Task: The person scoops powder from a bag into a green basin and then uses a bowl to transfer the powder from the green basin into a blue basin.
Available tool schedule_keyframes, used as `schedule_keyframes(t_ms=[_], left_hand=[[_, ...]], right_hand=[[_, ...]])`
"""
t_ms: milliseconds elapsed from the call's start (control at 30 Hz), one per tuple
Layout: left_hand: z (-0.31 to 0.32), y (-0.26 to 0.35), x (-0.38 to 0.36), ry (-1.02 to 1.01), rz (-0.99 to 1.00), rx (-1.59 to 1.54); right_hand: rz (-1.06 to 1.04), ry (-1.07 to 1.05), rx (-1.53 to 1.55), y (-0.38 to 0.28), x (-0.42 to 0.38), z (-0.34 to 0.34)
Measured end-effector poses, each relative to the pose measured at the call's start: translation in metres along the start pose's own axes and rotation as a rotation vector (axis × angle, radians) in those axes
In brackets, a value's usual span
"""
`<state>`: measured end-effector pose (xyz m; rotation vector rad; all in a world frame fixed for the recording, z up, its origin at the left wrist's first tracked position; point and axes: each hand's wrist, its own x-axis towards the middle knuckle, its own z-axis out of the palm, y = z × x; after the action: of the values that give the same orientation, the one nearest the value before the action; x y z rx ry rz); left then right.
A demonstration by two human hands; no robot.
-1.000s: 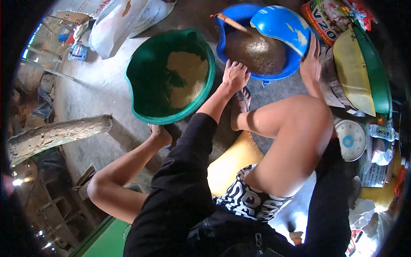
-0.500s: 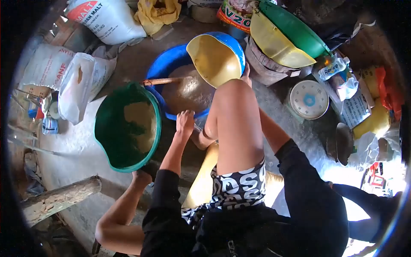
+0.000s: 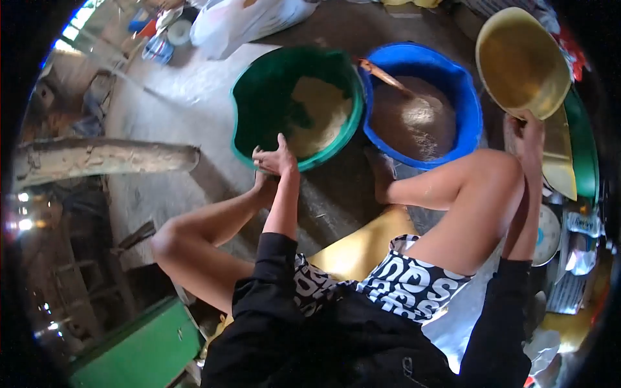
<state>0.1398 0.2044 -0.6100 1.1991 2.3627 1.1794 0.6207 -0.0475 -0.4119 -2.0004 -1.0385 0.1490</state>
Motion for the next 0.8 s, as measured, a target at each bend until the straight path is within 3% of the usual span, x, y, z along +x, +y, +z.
schedule_keyframes(t_ms=[67, 100, 133, 200, 233, 300, 367, 467, 567, 633, 667, 733, 767, 800], left_hand=[[-0.015, 0.003, -0.003, 0.094, -0.085, 0.117], [-0.018, -0.008, -0.003, 0.114, -0.237, 0.133], [-0.018, -0.022, -0.002, 0.108, -0.340, 0.225], [-0.049, -0.085, 0.052, -1.284, -0.446, -0.927], [-0.001, -0.130, 0.057, -0.918, -0.478, -0.809], [0.028, -0.079, 0.034, -0.212, -0.518, -0.574], [0.021, -0.016, 0.058, -0.037, -0.441, -0.479], [-0.027, 0.082, 0.101, -0.163, -0.387, -0.276], [-0.067, 0.110, 0.136, -0.171, 0.056, -0.050], [-0.110, 0.128, 0.167, -0.189, 0.241, -0.114], [-0.132, 0.138, 0.181, -0.167, 0.261, -0.166], [-0.162, 0.123, 0.250, -0.443, 0.485, -0.593], [-0.222, 0.168, 0.213, -0.492, 0.412, -0.638], [-0.232, 0.175, 0.224, -0.644, 0.318, -0.929]], right_hand=[[0.334, 0.098, 0.549, -0.023, 0.007, -0.008], [0.507, 0.191, 0.825, -0.041, 0.010, -0.013], [0.517, 0.157, 0.841, -0.049, 0.011, -0.016], [0.442, 0.103, 0.904, -0.060, 0.007, -0.014], [0.430, 0.095, 0.915, -0.074, 0.004, -0.011], [0.472, 0.065, 0.942, -0.113, -0.006, -0.005], [0.510, 0.014, 1.010, -0.129, -0.007, 0.001], [0.488, -0.151, 1.018, -0.139, -0.008, 0.017], [0.501, -0.152, 1.002, -0.156, -0.021, 0.039], [0.517, -0.225, 0.965, -0.153, -0.028, 0.047], [0.527, -0.232, 0.978, -0.146, -0.029, 0.048], [0.595, -0.281, 0.884, -0.139, -0.031, 0.046], [0.610, -0.315, 0.866, -0.133, -0.027, 0.049], [0.601, -0.321, 0.879, -0.131, -0.025, 0.053]])
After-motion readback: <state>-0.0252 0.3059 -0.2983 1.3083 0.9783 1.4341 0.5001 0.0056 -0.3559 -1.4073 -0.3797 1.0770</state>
